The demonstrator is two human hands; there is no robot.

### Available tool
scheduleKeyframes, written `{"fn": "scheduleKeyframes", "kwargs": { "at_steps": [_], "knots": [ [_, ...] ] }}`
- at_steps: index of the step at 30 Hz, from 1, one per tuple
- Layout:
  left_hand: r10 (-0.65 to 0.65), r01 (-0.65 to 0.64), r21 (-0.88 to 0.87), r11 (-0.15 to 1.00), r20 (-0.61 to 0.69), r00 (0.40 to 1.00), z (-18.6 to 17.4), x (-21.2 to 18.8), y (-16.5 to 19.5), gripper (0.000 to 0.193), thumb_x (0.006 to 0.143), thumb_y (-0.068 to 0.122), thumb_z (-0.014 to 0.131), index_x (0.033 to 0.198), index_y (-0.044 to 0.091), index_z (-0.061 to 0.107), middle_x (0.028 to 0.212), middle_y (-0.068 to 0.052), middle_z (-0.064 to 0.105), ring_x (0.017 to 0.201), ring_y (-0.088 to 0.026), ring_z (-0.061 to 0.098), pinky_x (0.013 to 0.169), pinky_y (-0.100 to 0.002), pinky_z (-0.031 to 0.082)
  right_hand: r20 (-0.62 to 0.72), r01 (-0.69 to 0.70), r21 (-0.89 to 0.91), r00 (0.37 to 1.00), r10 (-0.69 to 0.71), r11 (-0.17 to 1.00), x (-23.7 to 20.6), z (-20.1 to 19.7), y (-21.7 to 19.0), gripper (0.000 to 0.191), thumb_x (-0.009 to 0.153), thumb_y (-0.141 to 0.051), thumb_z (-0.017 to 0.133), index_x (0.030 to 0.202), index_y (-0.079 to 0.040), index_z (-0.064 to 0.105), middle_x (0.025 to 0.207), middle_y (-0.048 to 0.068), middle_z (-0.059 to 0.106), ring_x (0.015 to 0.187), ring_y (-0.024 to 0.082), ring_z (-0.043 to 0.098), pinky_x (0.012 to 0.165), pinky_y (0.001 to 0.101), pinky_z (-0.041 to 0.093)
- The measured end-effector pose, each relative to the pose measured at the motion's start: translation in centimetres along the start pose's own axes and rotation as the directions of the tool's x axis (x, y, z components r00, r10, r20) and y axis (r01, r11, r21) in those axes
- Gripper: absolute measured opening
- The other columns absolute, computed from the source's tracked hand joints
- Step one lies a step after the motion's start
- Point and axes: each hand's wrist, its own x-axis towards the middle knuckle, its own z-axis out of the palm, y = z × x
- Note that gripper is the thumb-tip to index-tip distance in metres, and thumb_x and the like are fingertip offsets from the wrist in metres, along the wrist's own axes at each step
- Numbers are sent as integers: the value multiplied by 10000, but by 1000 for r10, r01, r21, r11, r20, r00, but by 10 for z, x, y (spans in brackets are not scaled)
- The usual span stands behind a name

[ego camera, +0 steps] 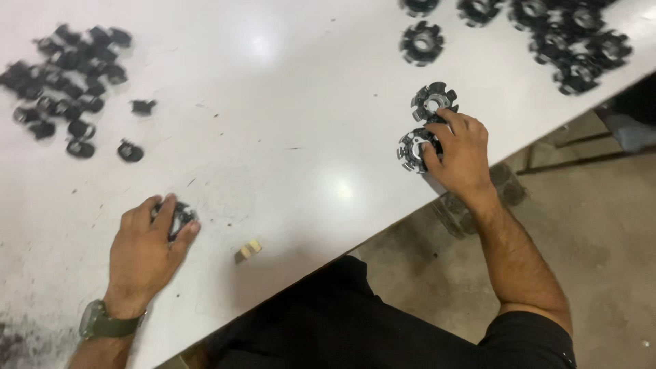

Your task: The person uses a small abrasive block to deburr and smooth the edges of multiple black metal parts on a white table. They handle each part one at a time, rotate it to reach different edges, and place finished parts aside. The person also moves a pile of smaller black plastic pieces to clear the workspace.

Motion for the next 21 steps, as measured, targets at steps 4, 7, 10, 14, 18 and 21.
{"fn": "scheduleKeyframes", "kwargs": {
  "at_steps": [4,7,10,14,18,21],
  "knots": [
    [-12,5,38,999,200,980,-14,47,32,787,702,418,840,1333,-4,630,1334,-214,606,1179,-386,577,882,-455,559,-80,-141,-4,987,140,990,-8,-24,32,294,949,-160,732,1227,-65,712,1483,134,579,1306,379,500,1127,512,404],
    [121,-130,31,991,202,972,-32,87,67,684,708,356,836,1281,32,652,1313,-187,611,1164,-372,577,932,-461,539,-112,-200,-49,975,194,979,1,-42,50,305,951,-172,742,1234,-59,723,1475,142,589,1296,387,500,1119,514,397],
    [446,-440,-223,870,-25,895,-28,133,130,677,703,314,847,1253,-24,645,1287,-227,600,1138,-401,579,915,-493,516,-116,-217,-41,971,211,975,24,-55,59,288,969,-171,739,1238,-68,730,1476,129,608,1292,386,505,1127,519,397],
    [713,-661,-446,604,-67,698,-2,205,246,649,730,256,831,1288,9,611,1302,-178,582,1173,-353,557,934,-481,493,-154,-209,-8,966,206,978,68,-69,59,259,977,-169,734,1222,-84,732,1491,124,621,1321,395,500,1146,529,386],
    [737,-712,-334,618,-69,672,0,259,325,747,831,390,792,1426,56,486,1446,-188,461,1272,-319,481,991,-504,472,-130,-185,33,974,188,982,97,-78,54,284,961,-163,711,1238,-103,731,1469,129,612,1377,412,478,1175,536,374],
    [656,-771,-274,575,-408,635,-6,270,316,696,819,391,745,1409,100,517,1441,-222,464,1292,-383,494,972,-550,473,-224,-113,-170,972,73,979,98,-72,53,373,962,-148,730,1293,14,675,1505,283,547,1356,467,456,1099,562,361]
  ]
}}
